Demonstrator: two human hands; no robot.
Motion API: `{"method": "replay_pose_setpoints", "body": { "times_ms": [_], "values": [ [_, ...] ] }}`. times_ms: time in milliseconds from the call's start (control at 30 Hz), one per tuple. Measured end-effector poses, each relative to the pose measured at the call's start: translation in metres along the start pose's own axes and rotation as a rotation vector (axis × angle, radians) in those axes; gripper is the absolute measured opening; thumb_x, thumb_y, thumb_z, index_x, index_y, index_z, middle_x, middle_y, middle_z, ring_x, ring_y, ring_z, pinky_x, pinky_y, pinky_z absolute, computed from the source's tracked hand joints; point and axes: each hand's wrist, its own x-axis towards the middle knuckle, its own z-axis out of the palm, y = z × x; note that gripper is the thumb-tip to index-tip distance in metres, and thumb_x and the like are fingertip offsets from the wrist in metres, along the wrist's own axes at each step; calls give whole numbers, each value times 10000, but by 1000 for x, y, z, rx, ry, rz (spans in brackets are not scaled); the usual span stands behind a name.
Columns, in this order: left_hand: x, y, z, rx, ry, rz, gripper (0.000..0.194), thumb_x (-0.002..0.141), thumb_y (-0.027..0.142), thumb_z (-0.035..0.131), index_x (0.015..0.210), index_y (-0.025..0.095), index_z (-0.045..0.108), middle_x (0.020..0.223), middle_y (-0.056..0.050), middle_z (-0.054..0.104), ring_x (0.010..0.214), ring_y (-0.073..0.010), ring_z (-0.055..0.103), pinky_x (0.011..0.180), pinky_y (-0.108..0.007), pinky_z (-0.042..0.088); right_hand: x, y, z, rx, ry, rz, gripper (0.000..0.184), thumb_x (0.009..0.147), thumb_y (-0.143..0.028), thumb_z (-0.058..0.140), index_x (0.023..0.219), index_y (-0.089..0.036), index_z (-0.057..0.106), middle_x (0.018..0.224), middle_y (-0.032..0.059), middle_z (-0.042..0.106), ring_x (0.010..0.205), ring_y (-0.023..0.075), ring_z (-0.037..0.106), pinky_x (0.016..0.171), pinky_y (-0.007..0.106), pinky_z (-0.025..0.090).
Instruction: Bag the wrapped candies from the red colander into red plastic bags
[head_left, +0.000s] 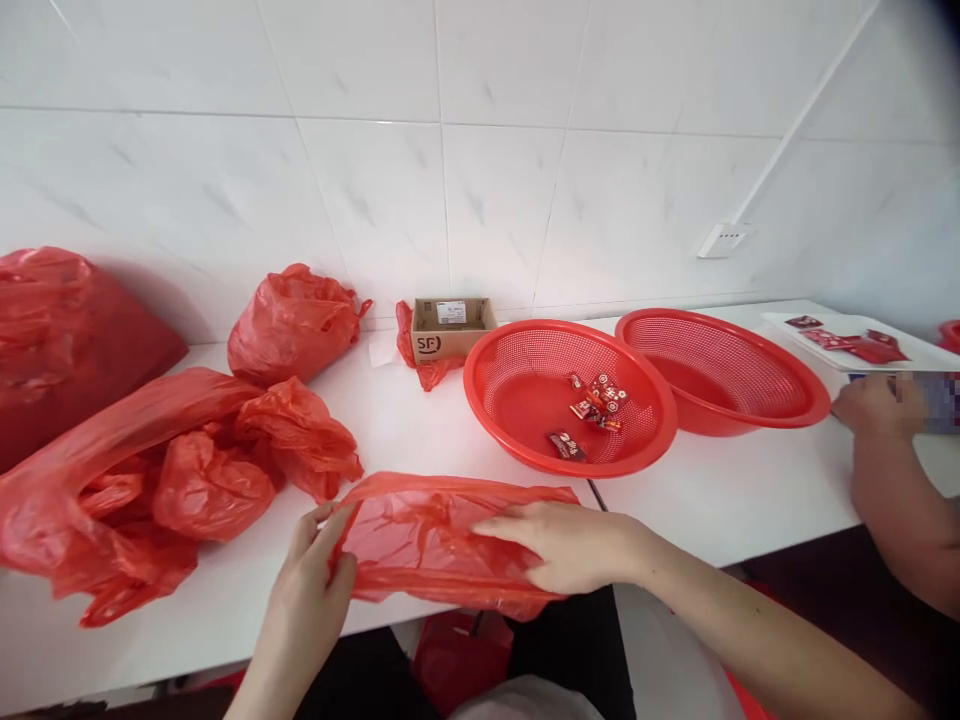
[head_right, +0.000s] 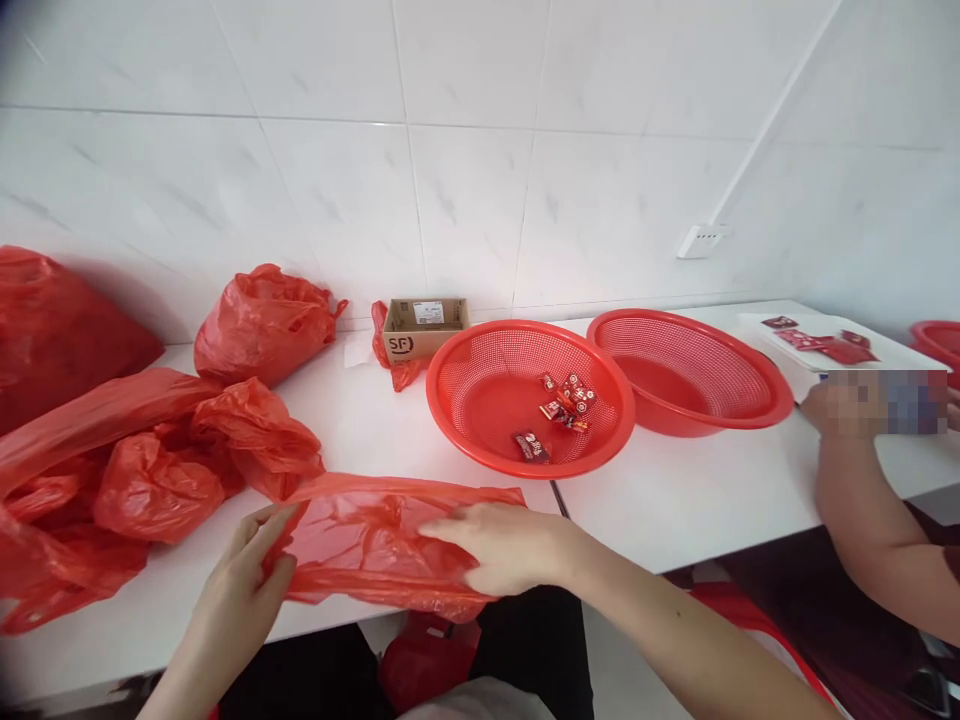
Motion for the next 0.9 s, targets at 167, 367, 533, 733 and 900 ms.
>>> {"method": "replay_pose_setpoints", "body": {
  "times_ms": [167, 367, 533, 733, 900],
  "values": [
    [-11, -2, -13, -327, -180, -114, 471, 801, 357, 569, 1257, 262, 636, 1269, -72, 625, 1009, -261, 661, 903, -361, 527, -6, 15, -67, 187, 391, -57, 371, 960, -371, 457, 1295, -274, 583, 1230, 39, 655, 1084, 178, 629, 928, 319, 488],
    [-21, 16, -12, -523, -113, -323, 546, 805, 466, 633, 1312, 266, 594, 1439, -37, 548, 1404, -278, 392, 1196, -419, 239, 34, 78, -84, -395, -12, 549, 566, 790, -348, 678, 1296, -129, 546, 1168, 200, 619, 987, 323, 643, 779, 377, 470],
    [-25, 19, -7, -646, -151, -370, 573, 842, 490, 623, 1366, 276, 534, 1489, -28, 497, 1410, -248, 387, 1200, -399, 240, 48, 95, -69, -365, -128, 475, 381, 732, -209, 662, 1106, -147, 625, 1034, 141, 657, 857, 266, 650, 648, 307, 432],
    [-26, 15, -4, -677, -183, -387, 578, 843, 485, 626, 1375, 280, 531, 1488, -33, 498, 1411, -252, 387, 1194, -393, 253, 46, 102, -93, -287, -17, 432, 331, 845, -177, 512, 1175, -191, 531, 1120, 100, 620, 807, 171, 634, 608, 253, 427],
    [-23, 19, -5, -655, -160, -385, 582, 829, 485, 638, 1361, 269, 550, 1477, -41, 512, 1407, -260, 393, 1194, -403, 253, 47, 102, -92, -292, -43, 537, 282, 849, -259, 641, 1102, -140, 602, 1113, 129, 613, 877, 215, 630, 711, 324, 495]
  ]
}}
